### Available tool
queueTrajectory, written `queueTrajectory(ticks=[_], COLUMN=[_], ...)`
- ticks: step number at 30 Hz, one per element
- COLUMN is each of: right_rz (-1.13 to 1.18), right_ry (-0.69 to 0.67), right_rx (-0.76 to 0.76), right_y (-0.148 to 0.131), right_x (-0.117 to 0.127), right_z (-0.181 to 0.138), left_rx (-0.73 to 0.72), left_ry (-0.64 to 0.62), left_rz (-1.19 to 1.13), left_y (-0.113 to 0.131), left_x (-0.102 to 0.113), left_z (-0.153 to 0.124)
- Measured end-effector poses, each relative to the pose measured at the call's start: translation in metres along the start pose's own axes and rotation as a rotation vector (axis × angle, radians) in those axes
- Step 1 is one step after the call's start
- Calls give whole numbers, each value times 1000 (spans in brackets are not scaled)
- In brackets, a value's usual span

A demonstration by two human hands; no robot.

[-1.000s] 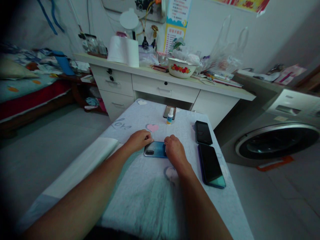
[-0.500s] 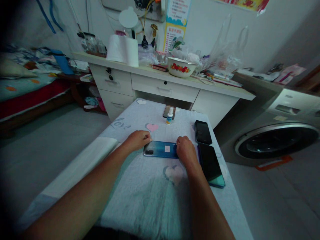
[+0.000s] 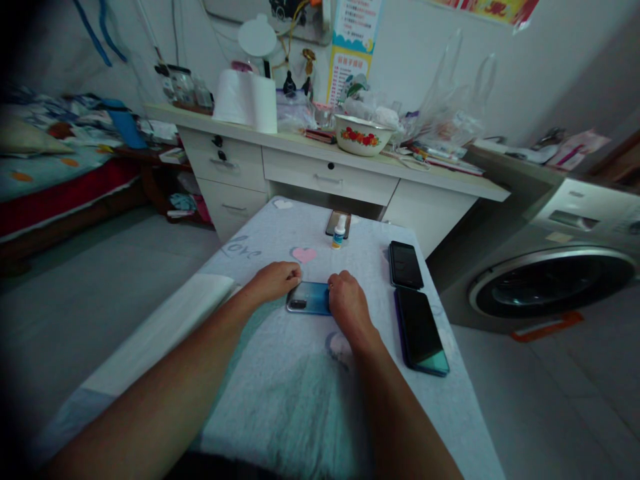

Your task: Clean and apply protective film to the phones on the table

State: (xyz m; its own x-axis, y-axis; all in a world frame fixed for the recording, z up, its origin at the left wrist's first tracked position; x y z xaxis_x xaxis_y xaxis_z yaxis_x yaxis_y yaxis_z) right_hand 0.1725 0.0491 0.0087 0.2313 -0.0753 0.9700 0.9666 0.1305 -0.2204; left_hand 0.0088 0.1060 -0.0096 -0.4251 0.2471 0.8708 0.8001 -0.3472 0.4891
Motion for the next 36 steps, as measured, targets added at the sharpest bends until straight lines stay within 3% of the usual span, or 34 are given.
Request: queueTrajectory(ticks=[12,24,29,36], right_rz=[-23,-58,-56,-3], right_ry=[-30,-27,-37,-89], right_rx=[119,-114,-148,-100], right_y=[-24,29,47,51], right_x=[-8,8,14,21], right_z=[2,1,0,-3], left_rx=[3,8,0,-11], left_ry=[-6,-2,2,-1], left_rz=[8,2,6,14], left_y=[1,-1,-2,0], left_x=[1,1,-1,1], left_z=[0,-1,1,-1])
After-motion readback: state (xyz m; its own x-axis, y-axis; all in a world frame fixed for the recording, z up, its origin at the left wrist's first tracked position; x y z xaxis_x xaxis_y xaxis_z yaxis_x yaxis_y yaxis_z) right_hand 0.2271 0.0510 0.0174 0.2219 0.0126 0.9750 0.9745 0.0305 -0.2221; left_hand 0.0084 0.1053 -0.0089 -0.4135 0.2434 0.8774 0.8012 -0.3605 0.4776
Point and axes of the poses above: each hand's wrist, its own z-axis towards the middle knuckle, its own x-axis out of the back of the hand, y = z × x, the point moved 5 cm from there along z, towards the middle knuckle, and after that the axes turned 3 degrees about -y, right-handed, at the moved point
